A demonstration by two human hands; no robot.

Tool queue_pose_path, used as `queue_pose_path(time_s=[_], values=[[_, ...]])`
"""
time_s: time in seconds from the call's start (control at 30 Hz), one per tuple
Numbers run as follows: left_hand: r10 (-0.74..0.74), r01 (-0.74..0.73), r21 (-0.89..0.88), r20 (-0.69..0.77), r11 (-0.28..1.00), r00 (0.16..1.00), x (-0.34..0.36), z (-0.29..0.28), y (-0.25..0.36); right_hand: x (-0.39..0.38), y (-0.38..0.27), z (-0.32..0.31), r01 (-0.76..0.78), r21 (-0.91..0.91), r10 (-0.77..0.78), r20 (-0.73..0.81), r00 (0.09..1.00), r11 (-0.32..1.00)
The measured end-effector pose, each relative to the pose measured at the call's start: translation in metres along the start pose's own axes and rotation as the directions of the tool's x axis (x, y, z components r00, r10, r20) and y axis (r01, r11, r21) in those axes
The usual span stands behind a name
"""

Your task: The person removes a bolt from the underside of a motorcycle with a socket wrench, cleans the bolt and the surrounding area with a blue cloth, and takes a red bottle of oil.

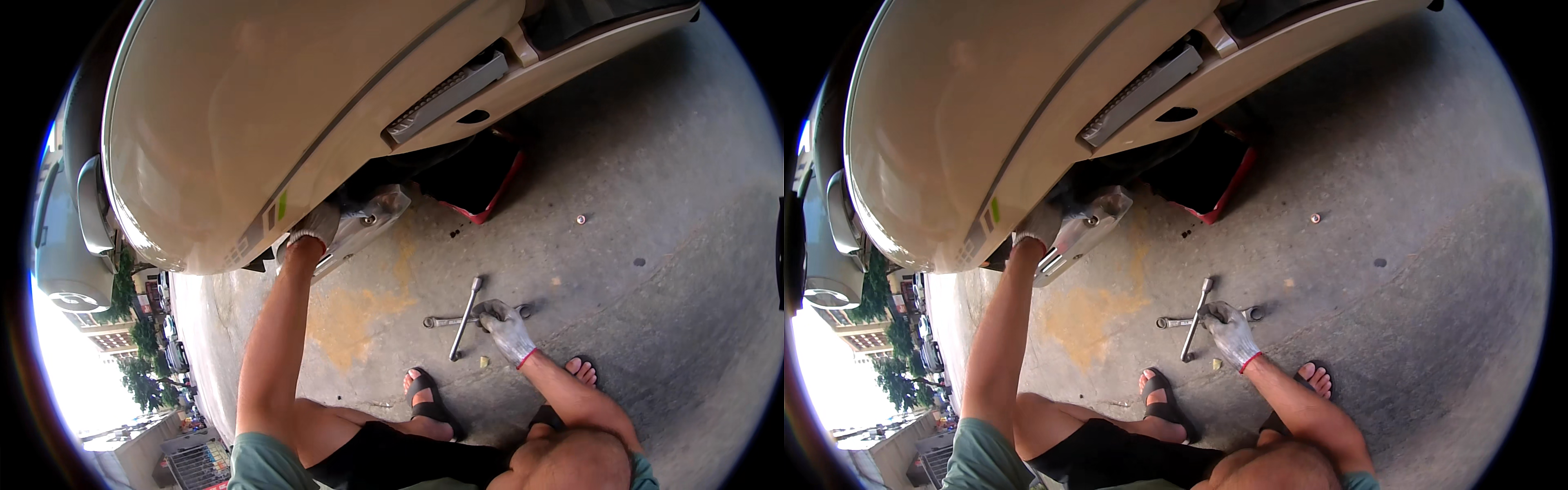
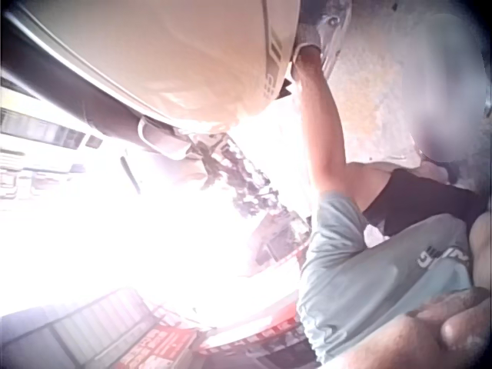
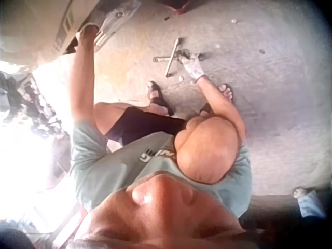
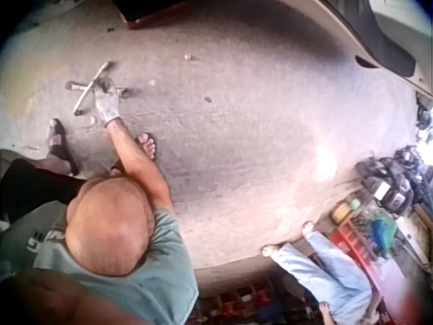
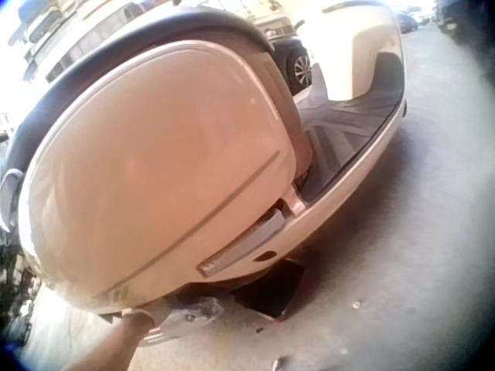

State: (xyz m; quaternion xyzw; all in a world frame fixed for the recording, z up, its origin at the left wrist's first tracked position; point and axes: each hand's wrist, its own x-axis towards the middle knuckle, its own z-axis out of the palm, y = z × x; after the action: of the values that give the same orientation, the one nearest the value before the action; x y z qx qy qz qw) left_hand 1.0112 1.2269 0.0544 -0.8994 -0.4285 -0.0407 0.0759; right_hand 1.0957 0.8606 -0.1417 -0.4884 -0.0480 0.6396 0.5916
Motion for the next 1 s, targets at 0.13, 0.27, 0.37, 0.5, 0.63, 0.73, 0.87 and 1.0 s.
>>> queue_pose_path(time_s=[0.13,0.27,0.37,0.5,0.63,0.73,0.87,1.0], values=[[0.003,-0.005,-0.038,-0.07,0.999,0.998,-0.011,0.003,0.031,0.005,0.001,0.009,0.017,-0.131,-0.014,0.028,1.0,0.991],[0.142,-0.123,0.198,-0.087,0.972,0.986,-0.003,0.008,0.073,0.006,0.012,0.004,0.019,-0.079,-0.018,0.025,1.0,0.997],[0.199,-0.169,0.293,-0.075,0.941,0.977,0.002,0.0,0.077,0.002,0.011,0.0,-0.019,0.005,0.019,0.003,1.0,1.0],[0.459,-0.393,0.523,0.004,0.756,0.888,0.016,-0.002,0.052,0.001,0.006,0.003,-0.038,-0.095,0.038,0.002,0.999,0.995],[0.521,-0.437,0.59,0.033,0.679,0.853,0.022,-0.001,0.059,0.002,0.006,0.01,0.007,-0.148,-0.005,0.013,1.0,0.989],[0.484,-0.362,0.561,-0.079,0.744,0.872,0.016,-0.005,0.08,0.005,0.007,0.004,0.011,-0.097,-0.01,0.007,1.0,0.995],[0.083,-0.103,0.309,0.079,0.946,0.993,0.022,0.024,0.054,0.014,0.012,0.008,-0.051,0.042,0.05,0.019,0.999,0.998],[-0.179,0.171,0.116,0.063,0.978,0.982,0.017,0.019,0.085,0.011,0.008,0.011,-0.055,-0.096,0.057,0.012,0.998,0.994]])
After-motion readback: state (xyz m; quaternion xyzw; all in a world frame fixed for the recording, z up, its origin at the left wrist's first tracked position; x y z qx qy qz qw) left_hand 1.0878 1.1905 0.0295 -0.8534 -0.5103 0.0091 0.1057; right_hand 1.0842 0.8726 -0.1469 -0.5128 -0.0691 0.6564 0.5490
